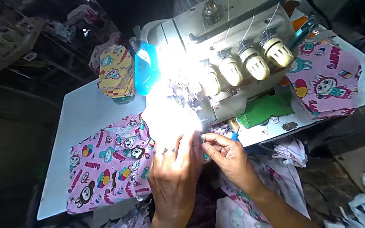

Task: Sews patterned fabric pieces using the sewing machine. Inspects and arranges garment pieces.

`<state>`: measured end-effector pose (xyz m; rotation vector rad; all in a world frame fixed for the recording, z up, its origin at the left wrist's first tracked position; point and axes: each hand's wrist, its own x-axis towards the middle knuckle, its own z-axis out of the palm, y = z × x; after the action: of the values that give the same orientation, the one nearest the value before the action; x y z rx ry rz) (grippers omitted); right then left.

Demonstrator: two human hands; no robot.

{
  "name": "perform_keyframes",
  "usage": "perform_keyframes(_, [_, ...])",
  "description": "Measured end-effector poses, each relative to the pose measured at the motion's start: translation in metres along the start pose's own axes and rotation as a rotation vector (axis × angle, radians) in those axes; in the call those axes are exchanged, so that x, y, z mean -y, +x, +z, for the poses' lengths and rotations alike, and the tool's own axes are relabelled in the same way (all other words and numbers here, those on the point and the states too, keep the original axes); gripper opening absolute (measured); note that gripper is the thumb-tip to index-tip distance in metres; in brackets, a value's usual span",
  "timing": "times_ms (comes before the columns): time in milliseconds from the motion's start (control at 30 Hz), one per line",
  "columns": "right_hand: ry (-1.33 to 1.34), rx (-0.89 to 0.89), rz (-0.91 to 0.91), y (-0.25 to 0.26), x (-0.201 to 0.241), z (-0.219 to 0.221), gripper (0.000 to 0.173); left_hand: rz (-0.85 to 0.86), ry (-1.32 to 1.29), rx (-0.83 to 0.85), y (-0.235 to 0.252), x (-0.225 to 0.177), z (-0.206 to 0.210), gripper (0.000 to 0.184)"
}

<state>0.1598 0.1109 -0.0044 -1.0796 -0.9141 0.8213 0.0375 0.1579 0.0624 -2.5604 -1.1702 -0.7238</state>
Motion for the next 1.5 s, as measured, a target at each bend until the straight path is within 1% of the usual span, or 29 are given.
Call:
perform_keyframes(67, [-0.008, -0.008, 0.005, -0.002, -0.001, 0.000, 0.019, -0.005, -0.065, -0.066, -0.014, 0.009, 0.012, 0.032])
perform_keyframes(100, [-0.012, -0.012, 0.008, -0.003, -0.001, 0.000, 0.018, 0.008, -0.095, -0.101, -0.019, 0.016, 0.019, 0.034])
perform_keyframes(133, [-0.019, -0.015, 0.013, -0.004, -0.001, 0.000, 0.018, 0.027, -0.124, -0.138, -0.021, 0.022, 0.025, 0.033])
perform_keyframes(200, [-0.024, -0.018, 0.031, -0.005, -0.002, 0.001, 0.016, 0.080, -0.203, -0.179, -0.019, 0.034, 0.031, 0.025])
perform_keyframes(333, [-0.005, -0.016, 0.072, -0.007, 0.000, 0.001, 0.013, 0.234, -0.361, -0.185, -0.009, 0.047, 0.018, 0.013])
perform_keyframes(400, [-0.010, -0.018, 0.084, -0.009, 0.003, 0.001, 0.012, 0.315, -0.394, -0.187, -0.007, 0.046, 0.014, 0.013])
perform_keyframes(467, [-0.018, -0.020, 0.084, -0.010, 0.003, 0.002, 0.014, 0.380, -0.366, -0.196, -0.008, 0.043, 0.018, 0.013])
perform_keyframes(533, [-0.019, -0.015, 0.100, -0.011, 0.004, 0.003, 0.015, 0.351, -0.306, -0.174, -0.013, 0.039, 0.028, 0.018])
perform_keyframes(600, [-0.031, -0.010, 0.120, -0.012, 0.006, 0.003, 0.017, 0.279, -0.220, -0.147, -0.021, 0.038, 0.040, 0.035])
perform_keyframes(667, [-0.044, -0.012, 0.126, -0.013, 0.006, 0.002, 0.017, 0.224, -0.168, -0.172, -0.026, 0.039, 0.049, 0.038])
perform_keyframes(733, [-0.043, -0.014, 0.130, -0.014, 0.007, 0.002, 0.018, 0.220, -0.209, -0.210, -0.026, 0.042, 0.048, 0.032])
perform_keyframes(833, [-0.027, -0.018, 0.133, -0.015, 0.009, 0.002, 0.018, 0.303, -0.298, -0.262, -0.023, 0.046, 0.034, 0.020])
perform_keyframes(900, [-0.029, -0.025, 0.141, -0.016, 0.010, 0.002, 0.018, 0.356, -0.301, -0.272, -0.025, 0.042, 0.028, 0.017])
perform_keyframes(967, [-0.041, -0.034, 0.136, -0.017, 0.010, 0.002, 0.017, 0.374, -0.283, -0.258, -0.027, 0.039, 0.028, 0.016])
perform_keyframes(1067, [-0.076, -0.043, 0.106, -0.020, 0.009, 0.002, 0.014, 0.334, -0.255, -0.270, -0.031, 0.035, 0.029, 0.014])
perform_keyframes(1200, [-0.092, -0.054, 0.109, -0.024, 0.010, -0.001, 0.010, 0.251, -0.308, -0.269, -0.037, 0.028, 0.031, 0.013])
perform_keyframes(1267, [-0.057, -0.049, 0.132, -0.027, 0.011, -0.003, 0.011, 0.217, -0.328, -0.259, -0.041, 0.026, 0.032, 0.015])
perform_keyframes(1367, [-0.005, -0.026, 0.139, -0.030, 0.011, -0.006, 0.018, 0.187, -0.335, -0.255, -0.044, 0.026, 0.034, 0.015])
perform_keyframes(1500, [0.045, -0.035, 0.135, -0.034, 0.010, -0.006, 0.014, 0.195, -0.371, -0.244, -0.047, 0.025, 0.029, 0.007])
